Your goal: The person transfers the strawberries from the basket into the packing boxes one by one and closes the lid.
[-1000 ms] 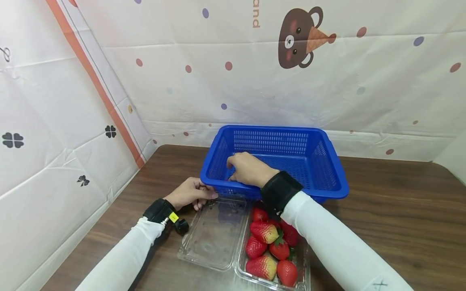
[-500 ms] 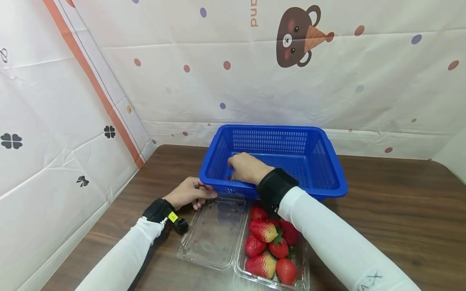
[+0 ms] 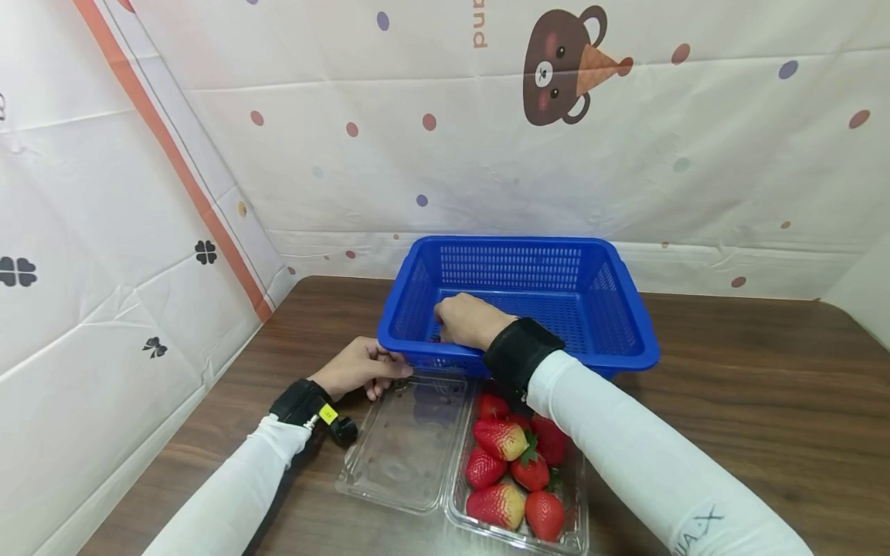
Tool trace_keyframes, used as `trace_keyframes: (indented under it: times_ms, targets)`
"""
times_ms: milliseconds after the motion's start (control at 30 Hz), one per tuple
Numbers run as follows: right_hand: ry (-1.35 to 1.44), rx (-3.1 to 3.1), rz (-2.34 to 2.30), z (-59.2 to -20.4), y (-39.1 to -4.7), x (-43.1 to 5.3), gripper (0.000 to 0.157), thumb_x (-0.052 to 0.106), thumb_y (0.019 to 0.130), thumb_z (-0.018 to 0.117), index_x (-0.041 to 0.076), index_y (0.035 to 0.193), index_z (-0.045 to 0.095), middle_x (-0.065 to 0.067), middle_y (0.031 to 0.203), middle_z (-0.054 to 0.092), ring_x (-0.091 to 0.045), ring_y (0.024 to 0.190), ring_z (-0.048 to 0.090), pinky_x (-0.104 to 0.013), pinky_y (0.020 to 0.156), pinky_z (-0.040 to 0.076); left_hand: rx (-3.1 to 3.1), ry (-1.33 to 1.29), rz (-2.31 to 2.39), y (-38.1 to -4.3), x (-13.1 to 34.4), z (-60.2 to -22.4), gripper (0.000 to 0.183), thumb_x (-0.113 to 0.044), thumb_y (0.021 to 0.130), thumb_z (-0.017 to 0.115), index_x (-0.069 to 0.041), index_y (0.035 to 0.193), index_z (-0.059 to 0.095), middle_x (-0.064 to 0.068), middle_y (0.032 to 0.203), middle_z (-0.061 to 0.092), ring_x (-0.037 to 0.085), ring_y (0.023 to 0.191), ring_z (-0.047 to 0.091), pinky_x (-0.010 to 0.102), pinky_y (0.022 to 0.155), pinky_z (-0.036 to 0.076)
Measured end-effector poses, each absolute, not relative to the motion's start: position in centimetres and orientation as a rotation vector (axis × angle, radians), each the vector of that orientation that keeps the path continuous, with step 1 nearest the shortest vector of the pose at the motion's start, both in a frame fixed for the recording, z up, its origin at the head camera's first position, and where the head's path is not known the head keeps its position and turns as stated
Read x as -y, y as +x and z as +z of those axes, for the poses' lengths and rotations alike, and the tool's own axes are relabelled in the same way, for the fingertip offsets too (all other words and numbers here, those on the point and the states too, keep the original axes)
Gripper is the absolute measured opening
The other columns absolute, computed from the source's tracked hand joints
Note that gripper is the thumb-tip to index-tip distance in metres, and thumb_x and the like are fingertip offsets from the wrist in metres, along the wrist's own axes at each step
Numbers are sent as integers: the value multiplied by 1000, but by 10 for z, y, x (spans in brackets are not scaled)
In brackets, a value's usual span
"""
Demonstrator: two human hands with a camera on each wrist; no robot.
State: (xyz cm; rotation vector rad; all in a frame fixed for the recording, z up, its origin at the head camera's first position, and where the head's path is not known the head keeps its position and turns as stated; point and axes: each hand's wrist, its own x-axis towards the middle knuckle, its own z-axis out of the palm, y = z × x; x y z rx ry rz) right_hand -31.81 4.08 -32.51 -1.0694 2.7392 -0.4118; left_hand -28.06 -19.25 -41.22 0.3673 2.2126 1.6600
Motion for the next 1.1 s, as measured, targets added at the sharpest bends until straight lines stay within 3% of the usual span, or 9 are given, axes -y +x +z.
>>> trace_keyframes:
  times_ms: [1100]
  targets:
    - [-851, -2656, -321, -322, -315, -43, 21, 13, 94, 59, 7, 112, 68, -8, 101, 69, -16, 77, 61, -39, 82, 58, -2212, 381, 1667, -281, 192, -412, 26, -22, 81, 78, -2, 92, 65, 3, 60, 56, 12, 45, 53, 22, 42, 52]
